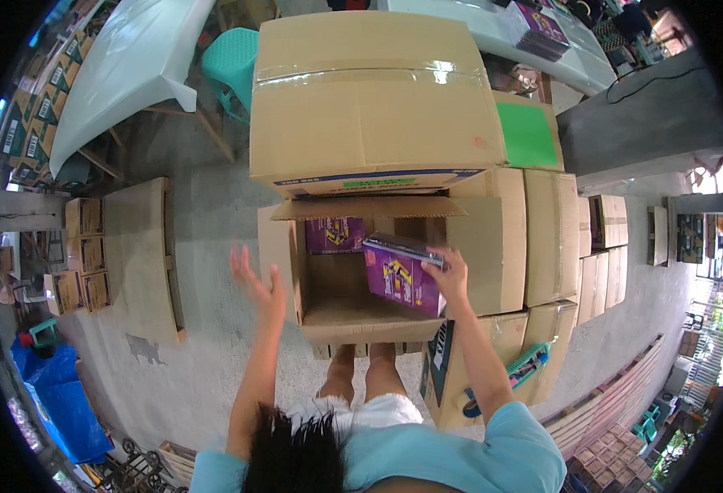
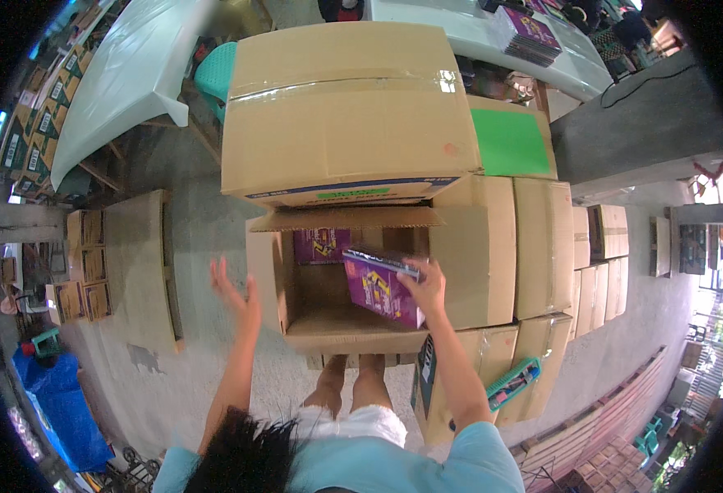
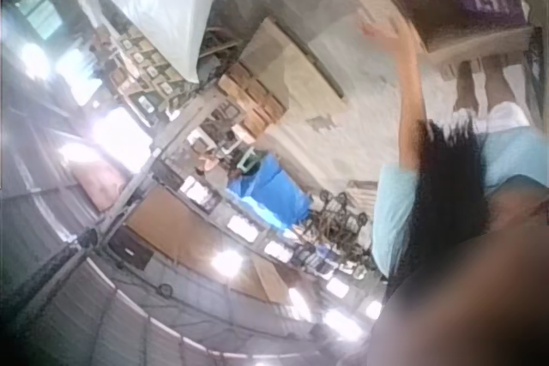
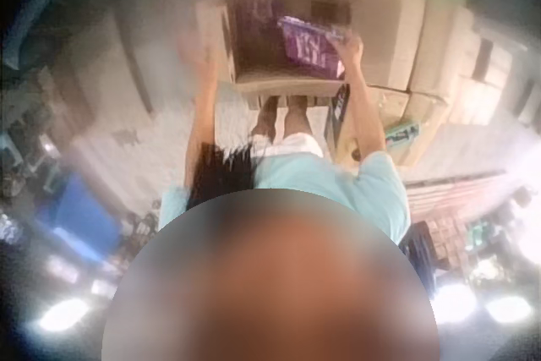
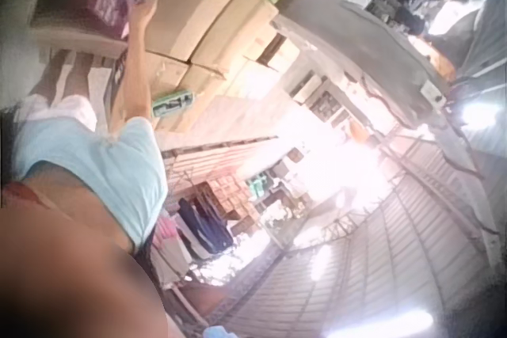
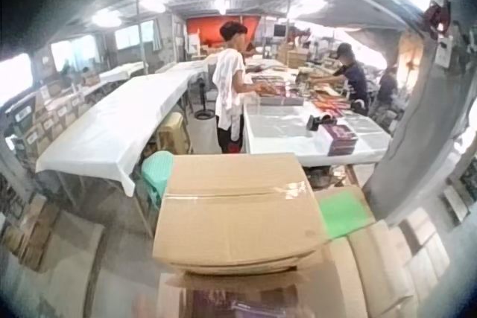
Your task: The person packs purple spiral notebooks into cardboard boxes, seals them with tape, and writes on the boxes. They also stack and move boxes within a warehouse-like area.
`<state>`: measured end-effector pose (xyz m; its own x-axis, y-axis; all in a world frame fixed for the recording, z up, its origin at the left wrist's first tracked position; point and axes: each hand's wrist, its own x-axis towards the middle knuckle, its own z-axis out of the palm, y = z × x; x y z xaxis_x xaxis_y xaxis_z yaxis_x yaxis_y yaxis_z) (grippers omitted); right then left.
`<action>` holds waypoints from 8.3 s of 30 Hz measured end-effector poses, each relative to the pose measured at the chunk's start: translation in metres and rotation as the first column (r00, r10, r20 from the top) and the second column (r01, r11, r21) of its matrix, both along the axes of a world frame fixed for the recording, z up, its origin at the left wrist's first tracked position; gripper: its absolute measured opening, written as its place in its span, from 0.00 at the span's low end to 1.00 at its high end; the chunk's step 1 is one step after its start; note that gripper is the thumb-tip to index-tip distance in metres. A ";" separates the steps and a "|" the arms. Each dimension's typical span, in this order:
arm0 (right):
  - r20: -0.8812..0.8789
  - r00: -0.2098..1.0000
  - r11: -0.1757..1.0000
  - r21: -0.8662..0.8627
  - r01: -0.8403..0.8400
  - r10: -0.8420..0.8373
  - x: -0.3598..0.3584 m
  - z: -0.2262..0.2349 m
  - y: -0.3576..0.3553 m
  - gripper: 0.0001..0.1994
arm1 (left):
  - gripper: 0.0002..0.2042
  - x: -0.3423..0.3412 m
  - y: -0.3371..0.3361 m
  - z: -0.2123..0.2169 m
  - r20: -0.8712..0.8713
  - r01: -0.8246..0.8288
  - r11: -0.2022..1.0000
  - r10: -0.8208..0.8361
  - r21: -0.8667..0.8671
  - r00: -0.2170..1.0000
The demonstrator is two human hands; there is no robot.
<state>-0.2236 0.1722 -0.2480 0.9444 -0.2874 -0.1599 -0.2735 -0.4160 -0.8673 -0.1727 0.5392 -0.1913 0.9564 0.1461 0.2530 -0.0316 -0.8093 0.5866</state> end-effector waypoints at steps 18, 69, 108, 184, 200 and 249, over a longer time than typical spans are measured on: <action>-0.812 0.497 0.759 -0.106 -0.642 0.307 0.070 -0.272 0.054 0.35 | 0.34 -0.087 0.083 -0.101 -0.201 -0.347 0.935 0.327 -0.073 0.923; -0.217 0.440 0.163 0.718 0.677 -0.871 0.636 -0.003 -0.452 0.72 | 0.36 0.412 -0.394 0.129 -0.327 0.538 0.734 -0.431 0.415 0.841; 0.055 0.611 -0.194 0.923 -0.334 -0.790 0.484 -0.078 -0.379 0.31 | 0.38 0.415 -0.390 0.118 -0.289 0.528 0.717 -0.443 0.454 0.849; -0.491 0.707 0.834 0.074 -0.547 0.508 -0.050 -0.277 0.176 0.38 | 0.26 -0.229 0.140 -0.056 -0.708 -0.754 -0.300 -0.267 -0.584 0.654; -0.209 0.964 0.983 0.050 0.177 -0.163 -0.070 0.003 0.084 0.42 | 0.34 -0.160 -0.098 -0.090 -0.639 -0.771 0.235 -0.721 -0.591 0.270; -0.674 0.680 0.894 -0.066 -0.444 0.288 -0.148 -0.036 -0.062 0.27 | 0.38 -0.122 -0.051 -0.215 -0.884 0.651 0.612 -0.409 -0.450 -0.227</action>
